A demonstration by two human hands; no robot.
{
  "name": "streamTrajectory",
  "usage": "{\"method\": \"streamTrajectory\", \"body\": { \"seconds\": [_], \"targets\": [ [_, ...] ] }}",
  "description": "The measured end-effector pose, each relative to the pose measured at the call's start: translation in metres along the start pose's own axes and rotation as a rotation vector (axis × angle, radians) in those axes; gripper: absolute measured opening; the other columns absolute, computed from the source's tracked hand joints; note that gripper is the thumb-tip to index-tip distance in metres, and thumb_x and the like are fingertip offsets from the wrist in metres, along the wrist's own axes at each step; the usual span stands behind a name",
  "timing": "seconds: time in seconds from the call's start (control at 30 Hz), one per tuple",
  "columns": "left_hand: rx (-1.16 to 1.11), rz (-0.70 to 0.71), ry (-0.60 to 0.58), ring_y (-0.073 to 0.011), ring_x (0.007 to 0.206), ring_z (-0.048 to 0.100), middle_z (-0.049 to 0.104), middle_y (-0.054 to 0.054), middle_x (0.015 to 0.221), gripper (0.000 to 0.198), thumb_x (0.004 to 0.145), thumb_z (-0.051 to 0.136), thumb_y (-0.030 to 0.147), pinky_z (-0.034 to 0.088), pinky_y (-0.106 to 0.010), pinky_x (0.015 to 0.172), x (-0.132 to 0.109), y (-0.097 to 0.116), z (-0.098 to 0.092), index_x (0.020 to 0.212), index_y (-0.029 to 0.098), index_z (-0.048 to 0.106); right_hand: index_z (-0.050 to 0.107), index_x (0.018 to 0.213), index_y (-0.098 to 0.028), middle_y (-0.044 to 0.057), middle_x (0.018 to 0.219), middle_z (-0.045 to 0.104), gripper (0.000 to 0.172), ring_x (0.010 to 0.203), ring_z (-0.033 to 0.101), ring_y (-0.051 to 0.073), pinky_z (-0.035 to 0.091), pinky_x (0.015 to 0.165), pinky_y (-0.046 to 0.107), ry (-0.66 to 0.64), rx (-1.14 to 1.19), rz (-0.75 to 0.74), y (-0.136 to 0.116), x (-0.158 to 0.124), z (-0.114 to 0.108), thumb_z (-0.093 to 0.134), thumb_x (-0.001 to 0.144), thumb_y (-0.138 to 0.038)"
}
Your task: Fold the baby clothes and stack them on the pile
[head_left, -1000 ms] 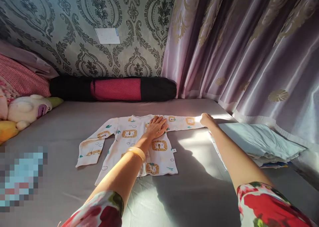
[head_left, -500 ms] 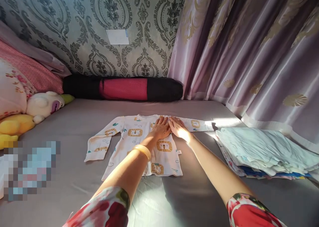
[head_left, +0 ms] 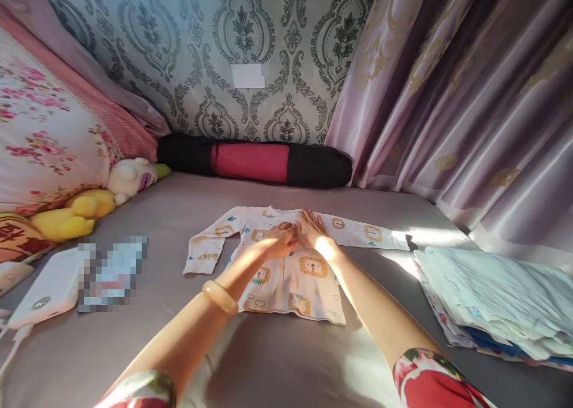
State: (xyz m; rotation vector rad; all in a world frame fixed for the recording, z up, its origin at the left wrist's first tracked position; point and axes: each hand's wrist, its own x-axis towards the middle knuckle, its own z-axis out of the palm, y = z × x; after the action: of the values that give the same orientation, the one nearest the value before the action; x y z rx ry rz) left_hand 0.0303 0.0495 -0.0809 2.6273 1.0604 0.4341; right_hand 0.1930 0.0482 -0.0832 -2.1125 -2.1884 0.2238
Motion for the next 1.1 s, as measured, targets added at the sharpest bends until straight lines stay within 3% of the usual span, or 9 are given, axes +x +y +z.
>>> {"method": "streamTrajectory", "body": {
  "seconds": [0.13,0.23,0.4,0.5,0.63,0.77,0.9,1.0,1.1],
  "targets": [
    [0.05,-0.152,0.141,-0.0255,0.121,0.057,0.061,-0.013,0.131,0.035,0.091,0.053,0.03,0.046,-0.037,0.104,-0.07,-0.041,-0.042,0.123,0.019,0.06,0.025,0.157,-0.008,0.013,0.165,0.014,0.061,0.152,0.011,0.028,0.012,0.122,0.048,0.029,0.019,0.055,-0.014,0.008,0.013,0.023,0.104,-0.038],
    [0.143,-0.5,0.339,-0.0282,0.115,0.059,0.064,-0.012,0.121,0.039,0.089,0.055,0.036,0.048,-0.041,0.101,-0.125,-0.076,-0.07,0.124,0.02,0.059,0.026,0.157,-0.01,0.013,0.165,0.014,0.06,0.152,0.011,0.028,0.013,0.121,0.05,0.031,0.024,0.037,-0.007,0.01,0.016,0.023,0.104,-0.037],
    [-0.001,-0.944,0.359,-0.0292,0.088,0.069,0.072,-0.015,0.1,0.041,0.083,0.062,0.042,0.056,-0.038,0.075,-0.181,-0.114,-0.089,0.114,0.015,0.062,0.031,0.154,-0.009,0.015,0.164,0.018,0.057,0.151,0.016,0.028,0.016,0.121,0.048,0.063,0.04,0.089,-0.019,0.014,0.008,0.027,0.102,-0.032],
    [-0.146,-1.025,0.335,-0.0244,0.069,0.069,0.074,-0.014,0.095,0.041,0.078,0.067,0.045,0.052,-0.032,0.056,-0.184,-0.117,-0.085,0.106,0.015,0.064,0.034,0.152,-0.007,0.016,0.163,0.022,0.055,0.151,0.017,0.026,0.015,0.122,0.046,0.115,0.092,0.01,-0.051,0.017,0.004,0.025,0.102,-0.027],
    [-0.171,-1.093,0.249,-0.0256,0.07,0.07,0.075,-0.012,0.087,0.038,0.069,0.075,0.043,0.05,-0.029,0.051,-0.166,-0.111,-0.078,0.093,0.015,0.065,0.042,0.149,-0.012,0.011,0.157,0.037,0.051,0.145,0.033,0.02,0.024,0.12,0.034,0.032,0.288,-0.153,-0.105,0.028,0.004,0.027,0.101,-0.022],
    [-0.145,-1.085,0.144,-0.0243,0.069,0.069,0.075,-0.008,0.08,0.028,0.066,0.078,0.035,0.049,-0.027,0.05,-0.15,-0.112,-0.08,0.084,0.017,0.066,0.048,0.146,-0.015,0.01,0.147,0.053,0.051,0.135,0.047,0.017,0.034,0.112,0.029,0.019,0.379,-0.194,-0.144,0.047,0.009,0.027,0.1,-0.019],
    [-0.054,-1.009,0.092,-0.0241,0.079,0.07,0.074,-0.004,0.081,0.016,0.07,0.071,0.023,0.052,-0.027,0.061,-0.143,-0.118,-0.098,0.085,0.019,0.07,0.048,0.146,-0.015,0.011,0.142,0.057,0.053,0.13,0.053,0.018,0.039,0.108,0.03,0.045,0.42,-0.163,-0.158,0.061,0.021,0.025,0.098,-0.015],
    [0.149,-0.972,0.198,-0.0282,0.099,0.067,0.072,-0.011,0.103,0.023,0.08,0.057,0.02,0.053,-0.034,0.076,-0.139,-0.121,-0.118,0.098,0.021,0.072,0.049,0.145,-0.014,0.01,0.146,0.053,0.052,0.134,0.048,0.017,0.035,0.111,0.028,0.068,0.426,-0.172,-0.159,0.063,0.032,0.026,0.098,-0.014],
    [0.392,-0.963,0.276,-0.0294,0.1,0.066,0.069,-0.015,0.11,0.029,0.087,0.047,0.017,0.052,-0.038,0.08,-0.131,-0.124,-0.135,0.104,0.02,0.071,0.049,0.145,-0.014,0.008,0.149,0.05,0.052,0.137,0.043,0.015,0.03,0.114,0.026,0.127,0.402,-0.204,-0.158,0.062,0.042,0.025,0.099,-0.016]
  ]
}}
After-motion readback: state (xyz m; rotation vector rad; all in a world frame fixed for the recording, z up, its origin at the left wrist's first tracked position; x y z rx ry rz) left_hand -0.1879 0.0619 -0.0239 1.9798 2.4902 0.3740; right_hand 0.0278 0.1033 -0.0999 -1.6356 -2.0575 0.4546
